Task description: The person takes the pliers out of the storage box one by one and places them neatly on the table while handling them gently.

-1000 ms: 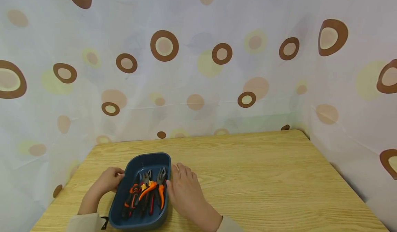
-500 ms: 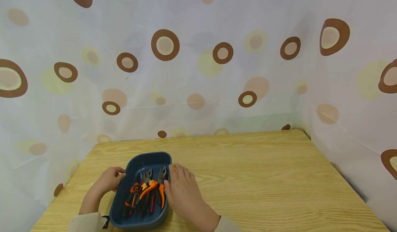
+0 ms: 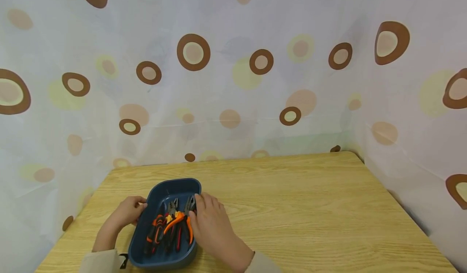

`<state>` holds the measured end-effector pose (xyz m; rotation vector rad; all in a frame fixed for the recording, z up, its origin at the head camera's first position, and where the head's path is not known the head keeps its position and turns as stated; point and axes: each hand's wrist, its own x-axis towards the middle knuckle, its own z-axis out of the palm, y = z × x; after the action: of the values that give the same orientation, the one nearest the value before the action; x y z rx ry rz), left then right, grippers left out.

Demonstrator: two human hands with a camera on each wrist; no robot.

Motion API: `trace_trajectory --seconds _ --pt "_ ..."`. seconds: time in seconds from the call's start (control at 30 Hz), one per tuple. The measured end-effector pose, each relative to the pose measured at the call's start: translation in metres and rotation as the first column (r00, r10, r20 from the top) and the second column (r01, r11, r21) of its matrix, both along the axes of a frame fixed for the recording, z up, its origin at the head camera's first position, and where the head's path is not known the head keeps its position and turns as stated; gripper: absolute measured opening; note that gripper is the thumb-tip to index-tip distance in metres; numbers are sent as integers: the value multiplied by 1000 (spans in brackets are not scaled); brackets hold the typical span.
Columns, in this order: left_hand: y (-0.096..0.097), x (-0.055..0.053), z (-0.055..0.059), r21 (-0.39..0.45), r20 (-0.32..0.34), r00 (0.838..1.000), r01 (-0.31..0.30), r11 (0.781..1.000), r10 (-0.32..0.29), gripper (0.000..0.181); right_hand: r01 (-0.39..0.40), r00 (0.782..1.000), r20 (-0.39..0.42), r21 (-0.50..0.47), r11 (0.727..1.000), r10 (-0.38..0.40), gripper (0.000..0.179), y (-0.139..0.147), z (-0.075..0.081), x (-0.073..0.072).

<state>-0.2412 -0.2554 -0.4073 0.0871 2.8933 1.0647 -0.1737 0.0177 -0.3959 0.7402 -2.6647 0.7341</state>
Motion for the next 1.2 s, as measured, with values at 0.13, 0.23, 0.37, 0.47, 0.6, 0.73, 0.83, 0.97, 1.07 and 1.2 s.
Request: trace_trajectory --seconds 0.13,0.23,0.37,0.47,0.6,0.73,0.83,0.97,1.07,1.2 --pt "0 1 1 -1 1 1000 0 1000 0 25 -6 1000 -13 -18 1000 6 44 -3 0 -1" --pt "0 1 1 -2 0 1000 0 1000 0 25 -14 1000 -28 -45 999 12 41 -5 -1 -3" --pt "1 0 0 -4 1 1000 -3 1000 3 26 -23 1000 -11 -90 996 22 39 -8 -2 -6" --pt "1 -1 -1 -8 -3 1000 -3 1000 3 26 -28 999 29 -117 993 31 39 -10 -2 -7" --pt "0 -1 -2 -9 1 1000 -4 1000 4 26 -37 995 86 -149 988 51 41 -12 0 -7" --pt "0 -2 -2 -6 9 1000 -7 1000 7 27 -45 987 140 -188 981 72 42 -15 0 -9" --pt "0 -2 -1 -8 6 1000 -5 1000 5 27 -46 981 173 -217 975 85 42 -18 0 -10" --pt "0 -3 -1 -9 1 1000 0 1000 0 26 -53 967 226 -260 964 114 41 -22 0 -13" --pt "0 -3 -2 -13 -2 1000 3 1000 -4 26 -56 946 294 -264 963 136 41 -27 1 -14" --pt "-1 -1 -2 -25 -6 1000 3 1000 -3 24 -63 909 391 -213 975 144 44 -34 2 -16"
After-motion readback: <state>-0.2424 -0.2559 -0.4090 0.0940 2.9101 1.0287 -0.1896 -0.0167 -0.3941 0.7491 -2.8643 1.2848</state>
